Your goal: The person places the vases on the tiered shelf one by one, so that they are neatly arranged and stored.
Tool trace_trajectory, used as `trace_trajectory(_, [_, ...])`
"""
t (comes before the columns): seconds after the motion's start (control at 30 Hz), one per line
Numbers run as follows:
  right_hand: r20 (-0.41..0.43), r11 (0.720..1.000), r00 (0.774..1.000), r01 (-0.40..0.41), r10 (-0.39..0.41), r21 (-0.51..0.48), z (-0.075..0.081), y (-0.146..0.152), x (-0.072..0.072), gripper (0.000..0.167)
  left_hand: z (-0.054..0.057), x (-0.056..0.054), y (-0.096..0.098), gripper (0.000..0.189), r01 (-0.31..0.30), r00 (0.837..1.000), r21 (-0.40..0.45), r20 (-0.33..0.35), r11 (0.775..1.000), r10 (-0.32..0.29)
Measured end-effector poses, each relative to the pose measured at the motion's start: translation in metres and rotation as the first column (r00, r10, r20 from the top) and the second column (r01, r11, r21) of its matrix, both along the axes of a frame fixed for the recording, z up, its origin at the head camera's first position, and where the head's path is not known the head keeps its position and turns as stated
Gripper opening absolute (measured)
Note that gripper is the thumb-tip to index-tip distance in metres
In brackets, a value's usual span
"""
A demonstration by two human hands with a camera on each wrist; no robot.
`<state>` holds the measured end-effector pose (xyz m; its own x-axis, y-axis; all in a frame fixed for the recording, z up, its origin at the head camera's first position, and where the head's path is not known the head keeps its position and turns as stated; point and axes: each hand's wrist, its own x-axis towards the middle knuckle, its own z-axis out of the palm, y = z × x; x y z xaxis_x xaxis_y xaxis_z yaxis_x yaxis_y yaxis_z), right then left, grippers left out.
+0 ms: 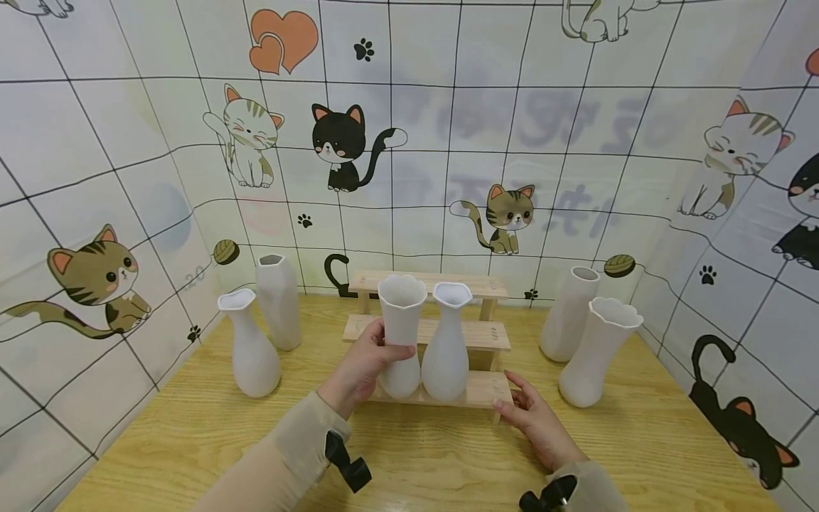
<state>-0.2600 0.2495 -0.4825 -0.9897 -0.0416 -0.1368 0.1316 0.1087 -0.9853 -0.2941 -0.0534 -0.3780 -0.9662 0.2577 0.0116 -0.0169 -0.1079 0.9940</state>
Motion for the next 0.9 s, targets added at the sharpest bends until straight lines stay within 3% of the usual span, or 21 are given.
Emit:
trace_trajectory(0.37, [0.000, 1.000, 1.000, 0.009, -0.009, -0.002, -0.001, 0.000, 0.000, 0.073, -0.005, 0.000, 0.000, 0.060, -0.003, 1.000, -0.023, -0.006, 1.000, 0.003])
trace_trajectory(0.9, [-0.009, 1.000, 1.000, 0.004, -0.004, -0.014, -0.001, 0.000, -0.001, 0.073, -0.022, 0.004, -0.011, 0.073, 0.023, 0.997, -0.025, -0.074, 0.999, -0.024])
